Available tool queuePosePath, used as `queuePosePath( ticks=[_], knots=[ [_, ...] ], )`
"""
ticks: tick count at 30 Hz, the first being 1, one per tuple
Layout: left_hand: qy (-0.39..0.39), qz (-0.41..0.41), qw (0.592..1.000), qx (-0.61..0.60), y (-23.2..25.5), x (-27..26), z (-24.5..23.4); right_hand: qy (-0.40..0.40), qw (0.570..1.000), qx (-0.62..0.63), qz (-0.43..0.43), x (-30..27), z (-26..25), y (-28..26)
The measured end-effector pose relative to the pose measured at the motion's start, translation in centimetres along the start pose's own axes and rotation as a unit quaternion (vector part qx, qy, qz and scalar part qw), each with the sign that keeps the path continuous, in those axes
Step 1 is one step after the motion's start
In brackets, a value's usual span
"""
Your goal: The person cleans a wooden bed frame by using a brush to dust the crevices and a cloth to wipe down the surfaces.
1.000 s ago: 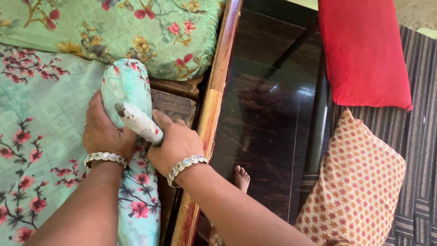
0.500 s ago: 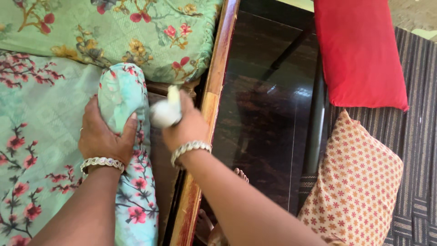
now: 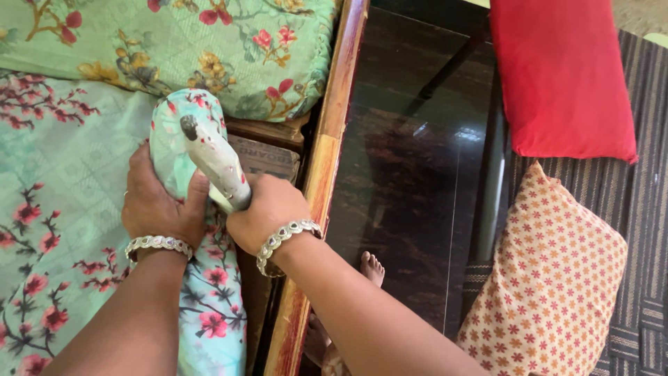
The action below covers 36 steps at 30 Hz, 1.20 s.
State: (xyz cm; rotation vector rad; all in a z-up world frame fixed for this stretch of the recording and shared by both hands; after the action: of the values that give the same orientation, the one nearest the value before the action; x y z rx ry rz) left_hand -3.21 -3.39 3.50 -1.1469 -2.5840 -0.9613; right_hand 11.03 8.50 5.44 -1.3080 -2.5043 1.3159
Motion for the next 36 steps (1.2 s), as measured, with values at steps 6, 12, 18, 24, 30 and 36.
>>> queuePosePath(
  ticks=[6,12,18,24,30,36],
  knots=[
    [0.005,-0.013,1.000,0.002,0.2,-0.3,0.1,0.242,0.961,0.123,-0.057,0.7,-3.2,0.2],
    [0.001,-0.019,0.999,0.028,0.5,0.0,-0.1,0.257,0.953,0.058,-0.148,3.3,-1.8,-0.4],
    [-0.011,-0.031,0.999,0.024,0.6,0.1,0.1,0.134,0.985,0.045,-0.095,2.1,0.1,0.4],
    [-0.010,-0.042,0.998,0.037,0.3,0.1,0.2,0.031,0.999,0.007,-0.029,4.1,-1.1,0.6],
    [-0.012,-0.043,0.998,0.044,0.4,0.0,0.2,0.042,0.991,0.126,-0.010,5.8,-2.6,1.2],
    [-0.009,-0.047,0.998,0.040,0.6,-0.1,0.3,0.055,0.997,0.063,-0.001,4.7,-1.2,0.8]
  ],
)
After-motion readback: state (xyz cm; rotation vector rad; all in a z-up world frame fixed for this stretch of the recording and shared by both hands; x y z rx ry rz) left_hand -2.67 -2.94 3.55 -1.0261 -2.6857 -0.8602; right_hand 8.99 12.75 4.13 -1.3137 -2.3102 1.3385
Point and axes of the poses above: each hand's wrist, its own x-axis towards the middle knuckle, its own z-axis out of the palm, y = z × x, the point moved 7 cm from there along x, towards the middle knuckle, and after that the axes turned 3 degrees about -x, right-handed, at the moved point
